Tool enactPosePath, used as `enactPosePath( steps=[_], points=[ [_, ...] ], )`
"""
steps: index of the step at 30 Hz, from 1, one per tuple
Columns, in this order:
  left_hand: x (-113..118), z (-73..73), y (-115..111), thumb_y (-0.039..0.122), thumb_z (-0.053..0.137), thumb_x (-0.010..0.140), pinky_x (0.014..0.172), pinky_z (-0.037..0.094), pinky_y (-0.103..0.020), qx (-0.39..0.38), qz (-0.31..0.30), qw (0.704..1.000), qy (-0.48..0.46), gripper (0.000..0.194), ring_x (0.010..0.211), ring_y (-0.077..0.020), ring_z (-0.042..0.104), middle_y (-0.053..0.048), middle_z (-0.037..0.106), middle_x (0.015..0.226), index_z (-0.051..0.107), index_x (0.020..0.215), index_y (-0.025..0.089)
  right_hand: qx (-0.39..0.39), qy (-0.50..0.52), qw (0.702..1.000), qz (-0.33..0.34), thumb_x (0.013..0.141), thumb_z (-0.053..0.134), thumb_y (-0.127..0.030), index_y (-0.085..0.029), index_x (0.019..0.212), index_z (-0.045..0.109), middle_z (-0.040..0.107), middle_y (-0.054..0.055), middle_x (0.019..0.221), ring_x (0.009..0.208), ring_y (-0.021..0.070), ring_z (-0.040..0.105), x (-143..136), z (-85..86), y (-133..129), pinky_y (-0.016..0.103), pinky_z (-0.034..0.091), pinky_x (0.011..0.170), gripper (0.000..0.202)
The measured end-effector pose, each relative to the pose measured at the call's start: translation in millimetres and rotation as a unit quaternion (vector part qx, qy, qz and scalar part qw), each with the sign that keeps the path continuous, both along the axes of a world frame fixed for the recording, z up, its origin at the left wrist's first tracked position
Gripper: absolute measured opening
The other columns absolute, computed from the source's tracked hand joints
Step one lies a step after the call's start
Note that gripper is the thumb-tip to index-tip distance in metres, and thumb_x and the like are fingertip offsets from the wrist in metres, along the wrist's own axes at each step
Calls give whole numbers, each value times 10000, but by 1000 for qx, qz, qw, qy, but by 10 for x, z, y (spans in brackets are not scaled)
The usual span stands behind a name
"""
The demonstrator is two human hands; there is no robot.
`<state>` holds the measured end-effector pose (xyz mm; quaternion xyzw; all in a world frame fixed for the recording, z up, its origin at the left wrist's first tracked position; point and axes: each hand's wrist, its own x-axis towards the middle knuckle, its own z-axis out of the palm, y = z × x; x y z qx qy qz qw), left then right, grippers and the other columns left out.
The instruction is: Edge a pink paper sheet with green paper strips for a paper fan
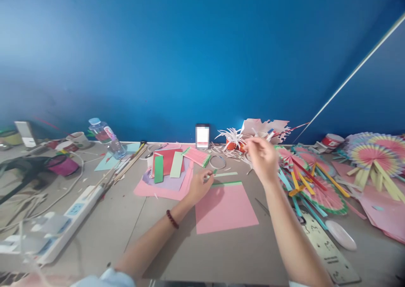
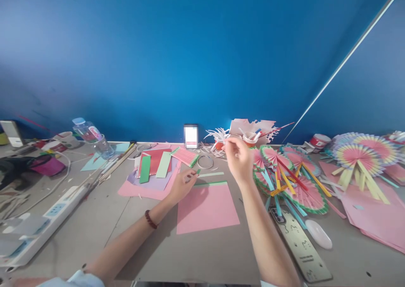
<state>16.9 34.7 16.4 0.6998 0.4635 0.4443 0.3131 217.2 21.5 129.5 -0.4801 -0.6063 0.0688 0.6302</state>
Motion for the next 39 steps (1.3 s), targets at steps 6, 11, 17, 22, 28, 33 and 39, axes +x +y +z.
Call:
enactPosePath(
  steps=[6, 11, 17, 22, 28, 33, 39],
  points=[
    [122, 86, 465, 269, 536, 741, 506, 373, -201, -57, -13, 990, -129, 156, 564, -105, 488, 18, 529, 583, 553, 627, 164, -213, -237, 935, 158, 723, 439, -31, -201, 992, 674, 676, 59, 1054, 990, 201, 603, 18, -942, 797, 362, 439, 919, 395],
    [87, -185, 605, 332, 482, 776, 453, 368, -196, -70, 33, 977, -201, 231, 495, -93, 456, 27, 471, 548, 503, 617, 166, -222, -313, 905, 185, 666, 491, 24, -212, 846, 701, 691, 56, 932, 961, 225, 590, -8, -1262, 810, 390, 433, 911, 364],
    [78, -264, 504, 323, 516, 778, 496, 378, -202, -58, -3, 982, -182, 211, 544, -100, 469, 21, 501, 587, 527, 637, 165, -213, -310, 911, 171, 751, 580, -129, -188, 736, 651, 658, 58, 813, 879, 222, 577, -60, -1235, 763, 392, 436, 838, 94],
    [72, -204, 458, 267, 493, 805, 574, 392, -220, 33, -1, 996, -79, 149, 640, -119, 503, 4, 554, 684, 561, 710, 174, -201, -128, 954, 184, 842, 485, -300, -187, 880, 596, 653, 49, 850, 817, 191, 604, -267, -1341, 705, 355, 459, 789, 162],
    [62, -198, 450, 294, 471, 832, 631, 440, -241, 35, 34, 995, -92, 171, 765, -156, 571, -37, 613, 793, 582, 777, 175, -257, 98, 927, 255, 752, 572, -413, -186, 883, 582, 677, 51, 810, 783, 197, 653, -401, -1460, 707, 339, 519, 721, 262],
    [67, -209, 441, 346, 485, 847, 656, 480, -254, 12, 5, 989, -146, 196, 814, -164, 604, -46, 634, 868, 595, 843, 183, -297, 211, 866, 343, 629, 717, -358, -197, 944, 637, 707, 53, 923, 893, 205, 657, -390, -1331, 659, 377, 515, 850, 363],
    [76, -169, 424, 370, 484, 854, 699, 509, -282, 5, -3, 982, -189, 218, 800, -166, 614, -46, 631, 845, 595, 852, 183, -336, 222, 843, 356, 619, 736, -360, -196, 995, 659, 716, 53, 910, 871, 225, 672, -406, -1083, 561, 390, 549, 786, 417]
  ],
)
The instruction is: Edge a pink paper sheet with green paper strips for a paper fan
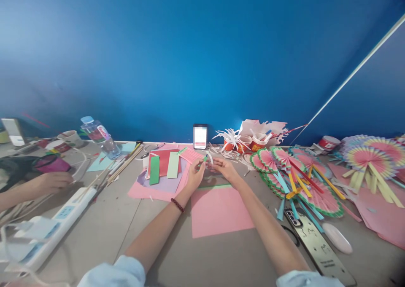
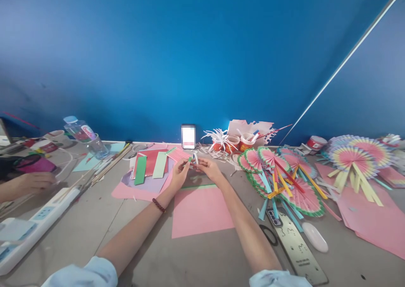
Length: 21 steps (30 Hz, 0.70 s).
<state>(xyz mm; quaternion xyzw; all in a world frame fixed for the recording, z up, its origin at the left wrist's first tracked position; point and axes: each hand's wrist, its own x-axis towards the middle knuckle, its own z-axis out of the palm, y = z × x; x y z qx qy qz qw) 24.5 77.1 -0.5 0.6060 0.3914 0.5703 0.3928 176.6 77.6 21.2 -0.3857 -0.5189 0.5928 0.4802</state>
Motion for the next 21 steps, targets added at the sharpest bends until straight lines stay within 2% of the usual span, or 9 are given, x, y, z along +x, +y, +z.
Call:
enactPosePath(
  steps=[3, 5, 8, 13, 15, 18, 21],
  points=[
    [26, 46, -4, 379, 486, 853, 754, 511, -304, 3, -29, 999, -23, 219, 814, -166, 617, -47, 635, 853, 582, 841, 183, -3, -1, 1000, -18, 634, 721, -381, -197, 1004, 646, 718, 38, 814, 821, 230, 680, 2, 73, 6, 383, 564, 736, 420],
    [42, 78, -11, 390, 483, 852, 732, 508, -292, 0, -38, 999, -25, 224, 806, -161, 612, -47, 633, 855, 567, 832, 183, -1, -2, 999, -34, 651, 705, -395, -201, 1015, 625, 715, 32, 783, 790, 230, 684, -1, 95, 16, 379, 567, 711, 419],
    [57, 118, -27, 399, 444, 867, 596, 483, -246, -32, -41, 998, -45, 221, 754, -149, 614, -47, 636, 868, 518, 840, 193, 5, -17, 998, -68, 674, 678, -415, -210, 1073, 566, 717, 39, 803, 754, 227, 683, -13, 93, 24, 369, 558, 665, 462],
    [88, 161, -63, 404, 429, 870, 415, 364, -194, -138, -62, 988, -39, 205, 550, -103, 601, -35, 638, 903, 464, 891, 203, 16, -42, 982, -182, 675, 650, -417, -190, 1150, 502, 722, 47, 805, 727, 204, 655, -33, 27, 39, 321, 510, 613, 546],
    [103, 171, -73, 419, 446, 859, 408, 350, -190, -145, -72, 986, -27, 223, 504, -93, 582, -15, 629, 843, 473, 896, 201, 7, -38, 982, -183, 670, 647, -405, -193, 1187, 487, 721, 45, 813, 656, 188, 635, -49, 9, 38, 299, 481, 553, 582],
    [106, 173, -66, 442, 463, 843, 405, 341, -199, -140, -77, 986, -48, 246, 418, -88, 510, 38, 567, 642, 471, 889, 200, -2, -36, 988, -152, 671, 631, -378, -189, 1206, 487, 712, 34, 779, 526, 147, 575, -83, 22, 13, 269, 426, 478, 586],
    [69, 161, -28, 421, 461, 852, 445, 346, -200, -99, -27, 993, -50, 222, 418, -86, 446, 72, 472, 511, 461, 817, 202, 24, -92, 985, -141, 696, 582, -353, -172, 1112, 561, 692, 23, 712, 505, 134, 540, -90, 82, -35, 244, 386, 448, 454]
  ],
)
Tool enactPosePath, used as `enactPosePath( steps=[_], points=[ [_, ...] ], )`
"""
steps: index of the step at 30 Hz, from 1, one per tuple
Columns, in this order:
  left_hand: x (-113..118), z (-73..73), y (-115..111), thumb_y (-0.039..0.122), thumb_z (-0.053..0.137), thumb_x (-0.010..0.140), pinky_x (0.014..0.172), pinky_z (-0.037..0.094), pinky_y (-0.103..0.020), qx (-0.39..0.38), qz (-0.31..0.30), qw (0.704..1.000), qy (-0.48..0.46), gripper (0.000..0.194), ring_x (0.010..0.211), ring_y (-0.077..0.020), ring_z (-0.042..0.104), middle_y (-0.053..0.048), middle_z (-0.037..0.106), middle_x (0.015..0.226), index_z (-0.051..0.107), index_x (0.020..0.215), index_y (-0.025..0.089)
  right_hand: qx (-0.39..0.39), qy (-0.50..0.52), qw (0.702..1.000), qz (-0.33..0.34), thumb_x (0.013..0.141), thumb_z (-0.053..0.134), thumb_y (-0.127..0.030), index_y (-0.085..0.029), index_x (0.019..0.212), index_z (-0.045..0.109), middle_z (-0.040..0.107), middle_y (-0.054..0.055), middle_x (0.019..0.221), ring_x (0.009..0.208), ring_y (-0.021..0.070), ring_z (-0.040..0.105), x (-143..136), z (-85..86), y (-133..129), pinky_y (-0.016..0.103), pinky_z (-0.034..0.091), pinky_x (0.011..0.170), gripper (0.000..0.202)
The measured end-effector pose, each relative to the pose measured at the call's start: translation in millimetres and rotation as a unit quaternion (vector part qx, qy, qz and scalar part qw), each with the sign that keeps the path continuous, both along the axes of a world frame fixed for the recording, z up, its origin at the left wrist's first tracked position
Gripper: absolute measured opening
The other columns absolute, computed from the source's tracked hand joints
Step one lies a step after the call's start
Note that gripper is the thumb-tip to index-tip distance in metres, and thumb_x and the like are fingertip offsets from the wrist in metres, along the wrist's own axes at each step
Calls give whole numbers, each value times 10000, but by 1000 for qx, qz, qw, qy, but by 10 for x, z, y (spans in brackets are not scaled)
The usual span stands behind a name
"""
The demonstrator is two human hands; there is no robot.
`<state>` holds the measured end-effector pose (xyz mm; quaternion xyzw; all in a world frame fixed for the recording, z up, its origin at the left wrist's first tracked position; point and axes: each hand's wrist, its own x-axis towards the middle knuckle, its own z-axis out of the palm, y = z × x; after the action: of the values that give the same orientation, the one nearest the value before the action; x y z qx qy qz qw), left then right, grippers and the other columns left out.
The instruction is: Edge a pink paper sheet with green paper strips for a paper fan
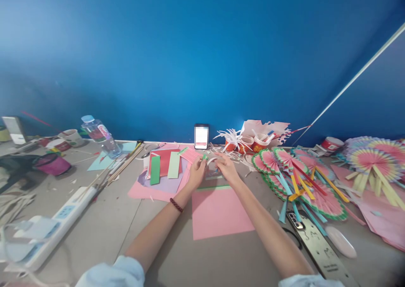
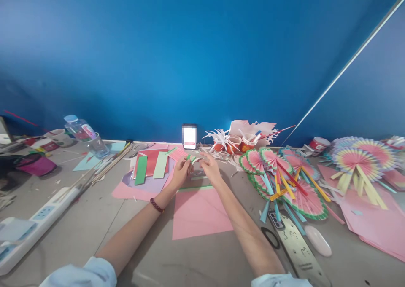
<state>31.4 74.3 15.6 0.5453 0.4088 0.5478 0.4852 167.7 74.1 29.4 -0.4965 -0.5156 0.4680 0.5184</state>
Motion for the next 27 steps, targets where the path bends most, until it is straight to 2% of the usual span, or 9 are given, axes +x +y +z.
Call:
enactPosePath(
  steps=[4, 7, 9, 12, 15, 17, 21, 24, 27],
  points=[
    [-73, 6, 65, 398, 477, 855, 491, 345, -199, 31, 51, 997, 38, 210, 484, -90, 444, 66, 451, 525, 481, 793, 198, 56, -165, 984, 30, 741, 537, -318, -180, 962, 629, 645, -4, 615, 471, 125, 494, 80, 120, -69, 248, 370, 466, 276],
    [-106, 49, 96, 414, 499, 838, 489, 354, -201, 25, 47, 999, 10, 226, 499, -92, 459, 52, 479, 561, 494, 792, 194, 112, -293, 948, 47, 773, 559, -341, -200, 827, 670, 556, -25, 527, 488, 134, 480, 159, 212, -101, 257, 364, 503, 188],
    [-114, 81, 104, 433, 517, 823, 471, 347, -200, 20, 48, 999, -11, 243, 484, -88, 450, 49, 484, 569, 492, 785, 194, 162, -337, 926, 54, 778, 587, -359, -205, 776, 689, 566, -6, 591, 555, 143, 500, 191, 263, -111, 265, 383, 547, 184],
    [-118, 103, 109, 462, 544, 803, 435, 311, -195, 17, 49, 998, -17, 272, 440, -78, 403, 61, 460, 539, 487, 789, 196, 203, -319, 923, 75, 801, 583, -369, -208, 828, 706, 620, 34, 780, 657, 150, 532, 201, 318, -122, 271, 422, 602, 204],
    [-124, 86, 123, 468, 553, 798, 413, 279, -187, 14, 50, 998, -26, 280, 410, -66, 364, 74, 435, 526, 478, 809, 198, 194, -276, 936, 96, 810, 568, -367, -191, 775, 696, 631, 54, 883, 685, 145, 547, 183, 347, -140, 265, 442, 601, 220],
    [-129, 68, 134, 458, 543, 809, 407, 267, -186, 18, 52, 998, -21, 270, 400, -63, 351, 79, 426, 524, 471, 824, 199, 173, -243, 948, 111, 796, 584, -362, -185, 818, 686, 639, 56, 931, 717, 150, 566, 165, 358, -157, 264, 455, 619, 205],
    [-133, 54, 136, 429, 500, 841, 422, 284, -193, 45, 56, 997, 20, 236, 409, -74, 370, 76, 437, 524, 480, 834, 195, 100, -187, 960, 180, 826, 544, -386, -177, 1041, 642, 657, 35, 830, 667, 144, 580, 130, 375, -202, 268, 468, 628, 316],
    [-131, 61, 120, 409, 483, 849, 464, 325, -204, 66, 73, 994, 57, 220, 454, -90, 427, 60, 481, 558, 508, 835, 191, 69, -198, 956, 207, 823, 552, -406, -165, 1079, 640, 646, 20, 728, 604, 136, 568, 112, 387, -235, 257, 450, 591, 363],
    [-138, 70, 111, 387, 470, 853, 514, 357, -215, 78, 94, 989, 88, 207, 510, -107, 476, 44, 514, 586, 527, 821, 191, 63, -209, 952, 216, 816, 565, -402, -181, 1139, 627, 662, 21, 752, 609, 138, 580, 98, 398, -258, 254, 447, 590, 397]
  ],
)
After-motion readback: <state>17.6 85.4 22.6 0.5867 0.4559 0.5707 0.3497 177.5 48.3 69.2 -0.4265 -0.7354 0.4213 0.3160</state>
